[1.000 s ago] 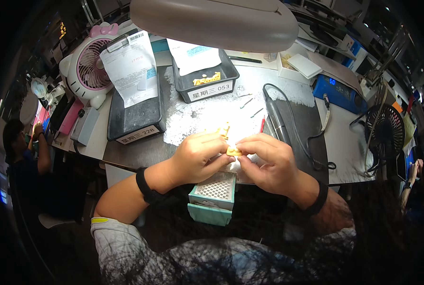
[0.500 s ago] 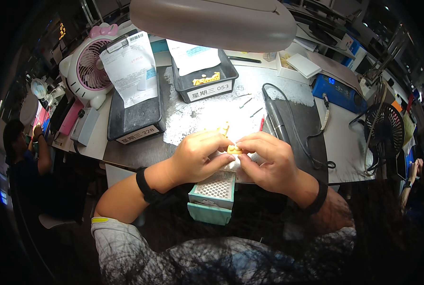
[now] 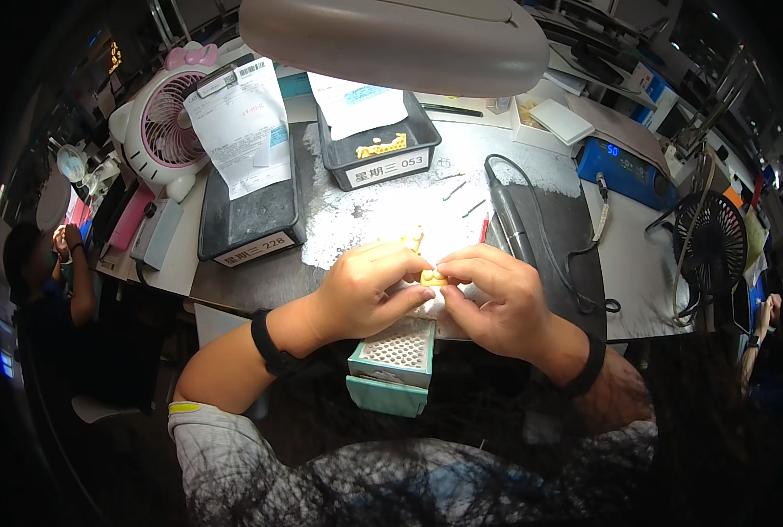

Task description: Polishing small gold-colored components using a handheld rotary tool at a workshop bench.

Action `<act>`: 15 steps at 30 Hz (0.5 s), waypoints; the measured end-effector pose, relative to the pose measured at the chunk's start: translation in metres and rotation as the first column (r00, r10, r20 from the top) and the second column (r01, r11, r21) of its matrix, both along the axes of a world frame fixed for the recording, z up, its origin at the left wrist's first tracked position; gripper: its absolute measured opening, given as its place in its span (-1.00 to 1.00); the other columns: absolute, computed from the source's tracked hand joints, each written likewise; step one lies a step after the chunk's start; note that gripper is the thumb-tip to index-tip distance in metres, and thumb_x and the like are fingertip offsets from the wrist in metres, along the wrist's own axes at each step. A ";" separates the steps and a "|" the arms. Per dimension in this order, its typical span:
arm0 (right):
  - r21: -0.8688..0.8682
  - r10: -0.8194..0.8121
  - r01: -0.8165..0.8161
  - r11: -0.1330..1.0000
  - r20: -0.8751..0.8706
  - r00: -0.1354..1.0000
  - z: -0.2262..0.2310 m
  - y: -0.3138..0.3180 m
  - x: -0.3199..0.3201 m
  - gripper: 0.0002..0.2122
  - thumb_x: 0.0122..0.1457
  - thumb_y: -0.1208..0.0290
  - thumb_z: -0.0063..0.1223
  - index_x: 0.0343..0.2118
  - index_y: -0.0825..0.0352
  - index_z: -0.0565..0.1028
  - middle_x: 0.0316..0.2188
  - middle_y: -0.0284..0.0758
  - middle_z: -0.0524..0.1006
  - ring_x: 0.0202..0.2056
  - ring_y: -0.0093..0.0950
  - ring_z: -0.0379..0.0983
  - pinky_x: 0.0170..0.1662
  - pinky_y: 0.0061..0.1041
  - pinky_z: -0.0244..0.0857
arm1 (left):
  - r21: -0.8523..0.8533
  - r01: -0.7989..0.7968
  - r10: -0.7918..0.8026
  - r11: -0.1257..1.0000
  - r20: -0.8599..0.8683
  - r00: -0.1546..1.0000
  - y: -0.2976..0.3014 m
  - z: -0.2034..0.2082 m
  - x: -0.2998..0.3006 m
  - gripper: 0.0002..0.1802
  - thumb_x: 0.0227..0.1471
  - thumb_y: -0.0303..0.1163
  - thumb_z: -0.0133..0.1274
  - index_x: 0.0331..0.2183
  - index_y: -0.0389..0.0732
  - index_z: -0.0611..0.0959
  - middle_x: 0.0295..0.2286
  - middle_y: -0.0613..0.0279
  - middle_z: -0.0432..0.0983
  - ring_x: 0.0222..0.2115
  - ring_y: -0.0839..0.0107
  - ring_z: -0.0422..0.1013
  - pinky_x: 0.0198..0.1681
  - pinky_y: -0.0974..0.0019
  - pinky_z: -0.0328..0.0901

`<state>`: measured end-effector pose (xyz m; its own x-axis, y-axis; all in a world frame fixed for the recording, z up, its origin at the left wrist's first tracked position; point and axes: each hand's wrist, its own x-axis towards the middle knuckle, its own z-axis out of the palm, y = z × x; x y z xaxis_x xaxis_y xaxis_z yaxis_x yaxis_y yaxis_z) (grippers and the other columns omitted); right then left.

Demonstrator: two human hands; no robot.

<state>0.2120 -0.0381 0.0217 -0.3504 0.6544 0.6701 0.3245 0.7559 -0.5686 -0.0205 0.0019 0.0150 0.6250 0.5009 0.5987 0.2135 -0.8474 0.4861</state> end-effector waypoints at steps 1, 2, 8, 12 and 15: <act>0.003 0.000 0.000 1.000 0.002 1.000 0.000 0.000 0.000 -0.81 0.05 0.63 0.27 -0.24 0.43 0.60 -0.27 -0.12 0.65 -0.30 -0.17 0.64 -0.25 -0.33 0.52 | 0.000 -0.011 0.011 1.000 0.006 1.000 0.000 0.000 0.001 -0.75 0.03 -0.43 0.35 -0.23 -0.27 0.69 -0.43 0.12 0.61 -0.44 0.17 0.54 -0.36 0.22 0.41; 0.003 0.000 0.000 1.000 0.002 1.000 0.000 0.000 0.000 -0.81 0.05 0.63 0.27 -0.24 0.43 0.60 -0.27 -0.12 0.65 -0.30 -0.17 0.64 -0.25 -0.33 0.52 | -0.001 -0.023 0.023 1.000 0.011 1.000 0.000 -0.001 0.001 -0.77 0.03 -0.37 0.35 -0.26 -0.22 0.69 -0.44 0.14 0.61 -0.46 0.16 0.53 -0.36 0.19 0.40; 0.004 0.002 -0.002 1.000 0.005 1.000 0.000 0.000 0.000 -0.81 0.06 0.62 0.27 -0.23 0.43 0.60 -0.27 -0.12 0.65 -0.30 -0.17 0.64 -0.25 -0.34 0.52 | 0.009 -0.027 0.027 1.000 0.002 1.000 0.001 -0.004 0.000 -0.78 0.03 -0.36 0.35 -0.27 -0.21 0.70 -0.46 0.16 0.61 -0.48 0.16 0.53 -0.37 0.19 0.40; -0.002 0.000 0.000 1.000 0.002 1.000 0.001 0.000 0.000 -0.81 0.06 0.61 0.28 -0.23 0.43 0.61 -0.28 -0.12 0.65 -0.31 -0.18 0.64 -0.25 -0.34 0.52 | 0.011 -0.031 0.031 0.999 -0.007 1.000 0.001 -0.004 0.000 -0.79 0.04 -0.35 0.34 -0.28 -0.21 0.70 -0.46 0.16 0.61 -0.48 0.16 0.53 -0.37 0.19 0.40; -0.002 -0.001 0.001 1.000 0.002 1.000 0.002 -0.001 0.000 -0.82 0.07 0.61 0.28 -0.23 0.44 0.61 -0.28 -0.12 0.65 -0.31 -0.18 0.64 -0.25 -0.35 0.52 | 0.014 -0.032 0.032 0.999 -0.006 0.999 0.001 -0.004 0.000 -0.79 0.05 -0.35 0.34 -0.28 -0.20 0.70 -0.47 0.16 0.61 -0.48 0.16 0.53 -0.38 0.19 0.40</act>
<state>0.2120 -0.0390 0.0236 -0.3509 0.6562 0.6680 0.3259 0.7543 -0.5698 -0.0200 0.0028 0.0113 0.6123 0.5126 0.6019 0.2437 -0.8466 0.4731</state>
